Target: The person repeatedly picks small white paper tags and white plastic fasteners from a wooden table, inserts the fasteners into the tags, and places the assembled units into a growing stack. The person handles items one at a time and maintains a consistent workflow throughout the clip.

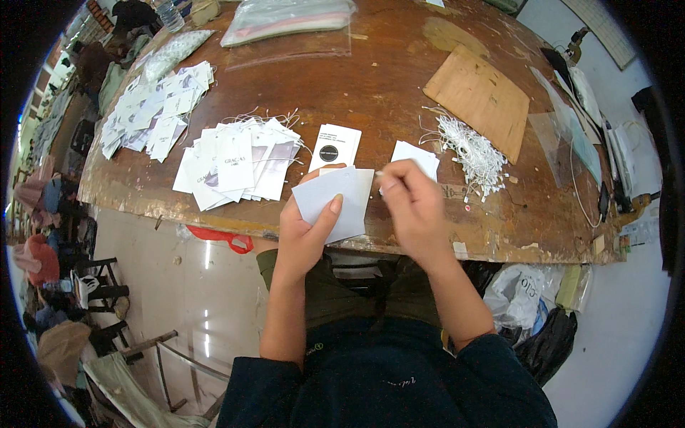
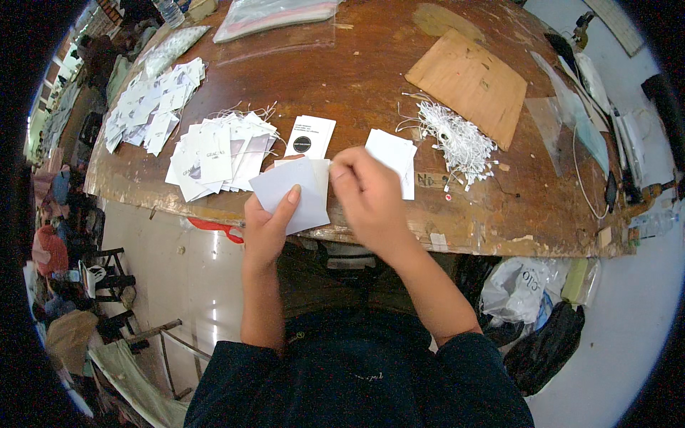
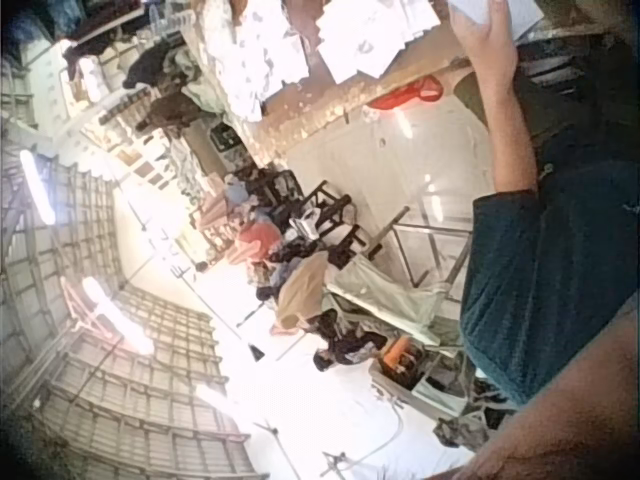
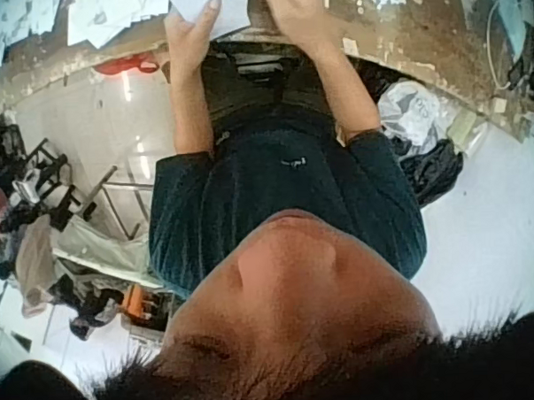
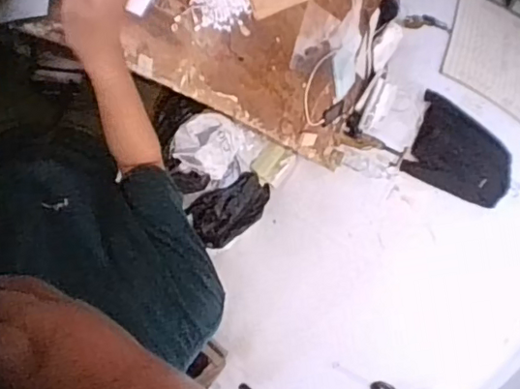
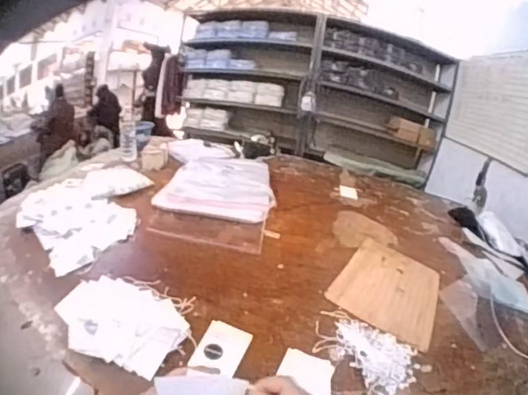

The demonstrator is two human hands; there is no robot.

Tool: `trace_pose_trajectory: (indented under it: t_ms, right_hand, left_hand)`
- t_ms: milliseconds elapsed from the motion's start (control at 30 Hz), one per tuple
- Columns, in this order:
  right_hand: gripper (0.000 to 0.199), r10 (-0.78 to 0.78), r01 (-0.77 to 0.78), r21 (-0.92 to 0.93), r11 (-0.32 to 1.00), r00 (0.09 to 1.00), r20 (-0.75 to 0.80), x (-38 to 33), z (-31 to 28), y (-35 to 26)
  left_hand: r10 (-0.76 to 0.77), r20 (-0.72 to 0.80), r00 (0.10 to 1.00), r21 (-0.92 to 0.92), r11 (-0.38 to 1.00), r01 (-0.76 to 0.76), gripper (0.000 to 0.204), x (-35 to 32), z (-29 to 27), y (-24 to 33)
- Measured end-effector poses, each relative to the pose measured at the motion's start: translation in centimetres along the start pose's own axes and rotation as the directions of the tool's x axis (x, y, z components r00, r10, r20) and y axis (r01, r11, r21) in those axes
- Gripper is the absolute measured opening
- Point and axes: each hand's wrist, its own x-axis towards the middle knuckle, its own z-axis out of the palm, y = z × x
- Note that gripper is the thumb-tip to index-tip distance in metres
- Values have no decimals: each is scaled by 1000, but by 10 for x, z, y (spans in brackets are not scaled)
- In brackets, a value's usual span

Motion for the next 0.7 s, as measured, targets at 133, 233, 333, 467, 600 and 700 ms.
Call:
trace_pose_trajectory:
  t_ms: [133, 233, 333, 467, 600, 700]
  right_hand:
    - [10, -96, 108, -182, 977, 993, 74, -4, 17, -2]
    - [9, -126, 144, -229, 963, 988, 92, -2, 19, -6]
    - [9, -146, 164, -237, 958, 985, 90, 0, 21, -9]
    - [9, -182, 205, -265, 942, 977, 110, 4, 22, -4]
    - [9, 66, -65, -14, 998, 985, 162, 6, 14, 0]
    - [9, 364, -438, 270, 857, 887, 285, 4, 14, -4]
  left_hand:
    - [38, -76, 996, 101, 994, -30, 33, -2, 2, -9]
    - [123, -55, 991, 168, 979, -112, 26, -2, 1, -12]
    - [221, -26, 975, 268, 941, -207, 22, -2, 2, -11]
    - [424, 30, 905, 570, 737, -364, 24, -3, 4, -11]
    - [692, 179, 699, 778, 335, -531, 35, 2, 1, -14]
    - [738, 271, 618, 890, 53, -453, 39, 0, -6, -15]
